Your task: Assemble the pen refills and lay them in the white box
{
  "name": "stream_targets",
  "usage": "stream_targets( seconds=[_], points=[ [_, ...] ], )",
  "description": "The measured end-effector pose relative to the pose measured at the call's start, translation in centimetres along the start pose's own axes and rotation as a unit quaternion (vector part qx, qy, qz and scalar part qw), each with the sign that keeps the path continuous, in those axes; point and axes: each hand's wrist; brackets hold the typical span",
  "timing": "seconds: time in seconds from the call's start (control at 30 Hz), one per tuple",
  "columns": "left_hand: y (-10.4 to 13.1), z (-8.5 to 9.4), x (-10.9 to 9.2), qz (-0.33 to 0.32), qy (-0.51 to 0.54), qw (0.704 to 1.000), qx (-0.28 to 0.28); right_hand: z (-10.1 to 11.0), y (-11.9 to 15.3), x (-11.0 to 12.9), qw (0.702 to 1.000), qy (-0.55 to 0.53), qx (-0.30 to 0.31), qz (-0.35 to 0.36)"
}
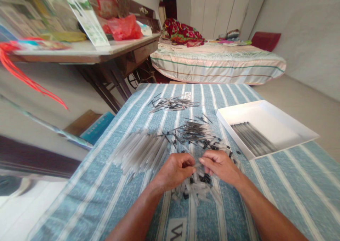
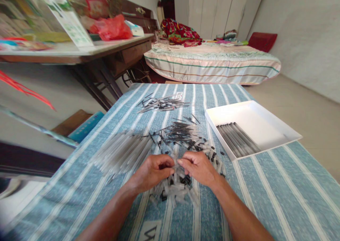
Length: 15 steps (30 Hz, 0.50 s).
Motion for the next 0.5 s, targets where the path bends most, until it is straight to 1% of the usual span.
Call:
stream_targets(
  seconds=[0.1, 0.2, 0.27, 0.4, 0.5],
  points=[
    [0.0, -0.4, -0.2, -0.055, -0.105, 0.992, -0.040, -0.2, -0.1, -0.2, 0.999, 0.001, -0.025, -0.028],
    [0.2, -0.7, -0.5, -0.103, -0.193, 0.973, -0.070, -0.2, -0.1, -0.4, 0.998, -0.019, -0.035, -0.055],
    [0.3, -0.9, -0.6, -0.124, -0.238, 0.960, -0.079, -0.2, -0.2, -0.5, 0.996, -0.035, -0.037, -0.070],
    [0.3, -1.2, -0.5, -0.137, -0.296, 0.941, -0.086, -0.3, -0.3, -0.9, 0.994, -0.058, -0.039, -0.089],
    [0.3, -1.2, -0.5, -0.126, -0.300, 0.942, -0.086, -0.4, -0.3, -0.9, 0.993, -0.063, -0.048, -0.092]
  ],
)
Point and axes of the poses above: each hand's wrist, its own y-axis away from the middle knuckle, its own z-axis out of the back of the hand, x = y × z, and after that the axes turned 9 degrees about -y, right-handed
